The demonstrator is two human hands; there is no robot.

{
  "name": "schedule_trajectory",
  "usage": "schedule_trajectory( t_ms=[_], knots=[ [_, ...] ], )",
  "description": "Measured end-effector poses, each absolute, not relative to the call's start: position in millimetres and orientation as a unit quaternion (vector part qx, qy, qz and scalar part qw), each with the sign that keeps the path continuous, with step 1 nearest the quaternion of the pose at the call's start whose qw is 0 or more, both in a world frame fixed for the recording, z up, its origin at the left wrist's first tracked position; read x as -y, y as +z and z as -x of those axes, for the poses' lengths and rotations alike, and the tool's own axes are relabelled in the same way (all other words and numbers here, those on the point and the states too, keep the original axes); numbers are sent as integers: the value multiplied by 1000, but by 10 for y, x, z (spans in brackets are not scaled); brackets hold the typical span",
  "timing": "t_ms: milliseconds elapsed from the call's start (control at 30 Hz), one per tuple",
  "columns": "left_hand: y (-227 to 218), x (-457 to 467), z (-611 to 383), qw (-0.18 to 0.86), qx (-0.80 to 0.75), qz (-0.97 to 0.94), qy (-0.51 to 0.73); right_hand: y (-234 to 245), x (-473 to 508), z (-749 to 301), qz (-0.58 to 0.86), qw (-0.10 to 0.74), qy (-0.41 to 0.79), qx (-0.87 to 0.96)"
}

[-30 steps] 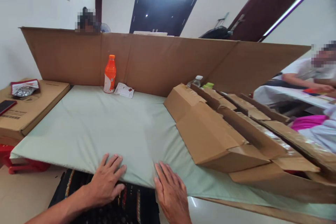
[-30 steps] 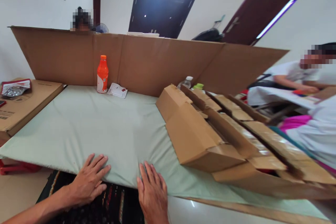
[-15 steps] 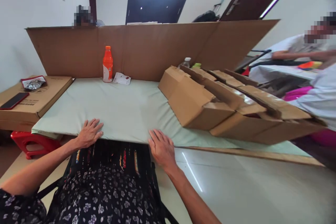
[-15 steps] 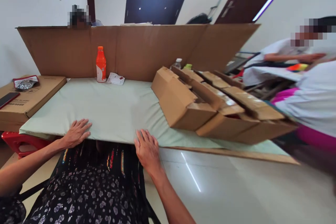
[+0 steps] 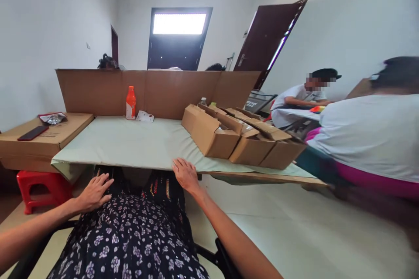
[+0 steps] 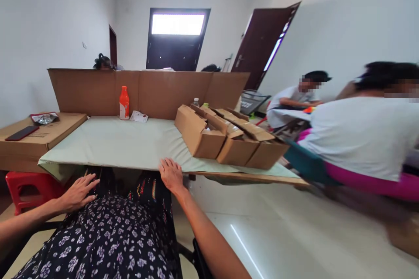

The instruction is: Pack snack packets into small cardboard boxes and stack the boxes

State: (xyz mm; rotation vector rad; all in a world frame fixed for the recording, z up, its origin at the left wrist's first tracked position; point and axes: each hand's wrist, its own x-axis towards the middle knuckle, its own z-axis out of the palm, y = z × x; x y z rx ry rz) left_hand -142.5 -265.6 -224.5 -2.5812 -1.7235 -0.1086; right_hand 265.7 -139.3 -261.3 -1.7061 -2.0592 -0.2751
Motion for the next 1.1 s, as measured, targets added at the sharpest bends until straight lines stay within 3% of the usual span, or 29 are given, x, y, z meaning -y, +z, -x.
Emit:
schedule_trajectory(
  t_ms=[267, 1100],
  knots=[
    [-2387, 2649, 1905, -70, 561, 824, -13, -2639, 1381, -2671, 610, 204, -93, 760],
    [-2614, 2556, 1861, -88, 574, 814, 3, -2696, 1216, -2734, 573, 262, -80, 772]
  ],
)
